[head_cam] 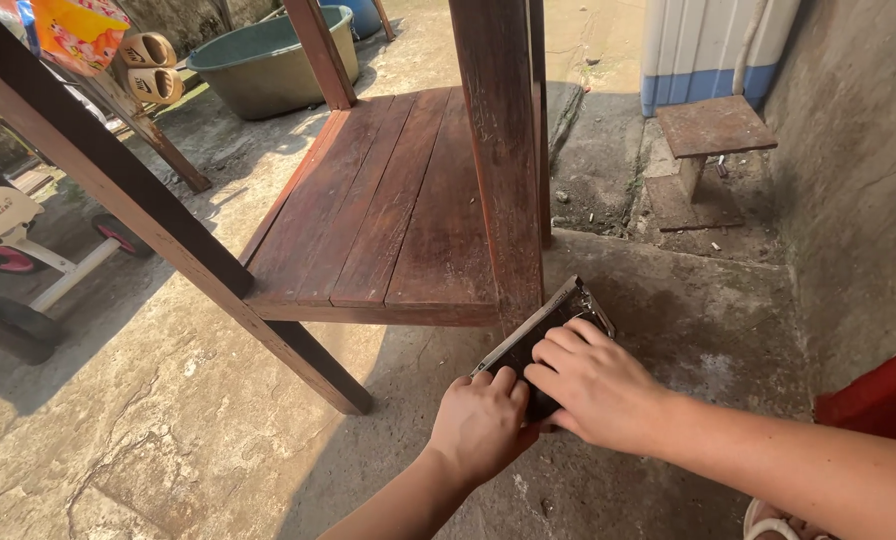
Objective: Sanding the legs and frame of a wooden stand using a hand-held sander with sandpaper.
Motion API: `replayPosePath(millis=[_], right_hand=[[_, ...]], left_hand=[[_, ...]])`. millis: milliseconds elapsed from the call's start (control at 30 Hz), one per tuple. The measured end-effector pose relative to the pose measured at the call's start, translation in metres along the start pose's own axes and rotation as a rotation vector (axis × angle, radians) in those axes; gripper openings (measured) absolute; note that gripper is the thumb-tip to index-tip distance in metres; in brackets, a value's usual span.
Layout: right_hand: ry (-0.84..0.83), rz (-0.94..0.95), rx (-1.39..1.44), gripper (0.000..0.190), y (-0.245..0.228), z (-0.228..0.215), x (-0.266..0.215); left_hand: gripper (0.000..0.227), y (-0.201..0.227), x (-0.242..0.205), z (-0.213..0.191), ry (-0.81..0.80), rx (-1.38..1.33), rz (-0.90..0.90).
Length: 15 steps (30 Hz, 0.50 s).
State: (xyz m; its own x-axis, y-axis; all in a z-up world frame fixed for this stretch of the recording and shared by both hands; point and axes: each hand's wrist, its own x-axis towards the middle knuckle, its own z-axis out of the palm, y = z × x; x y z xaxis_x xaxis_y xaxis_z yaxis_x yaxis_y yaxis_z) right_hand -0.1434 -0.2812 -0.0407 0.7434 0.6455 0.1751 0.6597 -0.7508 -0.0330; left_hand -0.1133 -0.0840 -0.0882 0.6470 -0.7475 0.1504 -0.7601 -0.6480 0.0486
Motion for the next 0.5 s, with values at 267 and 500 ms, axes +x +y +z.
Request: replayPosePath(millis=[267,500], right_hand=[[-0.643,0.908,0.268,0.070,0.015,-0.034,-0.018],[0.339,1.042,1.844,0.033,0.043,0.019,-0.025]], left_hand=[[0.038,0.013,-0.007,0.013,0.169,-0.102,0.017],[0.037,0.030,0.015,0.003,0.171,-0.391,0.106]])
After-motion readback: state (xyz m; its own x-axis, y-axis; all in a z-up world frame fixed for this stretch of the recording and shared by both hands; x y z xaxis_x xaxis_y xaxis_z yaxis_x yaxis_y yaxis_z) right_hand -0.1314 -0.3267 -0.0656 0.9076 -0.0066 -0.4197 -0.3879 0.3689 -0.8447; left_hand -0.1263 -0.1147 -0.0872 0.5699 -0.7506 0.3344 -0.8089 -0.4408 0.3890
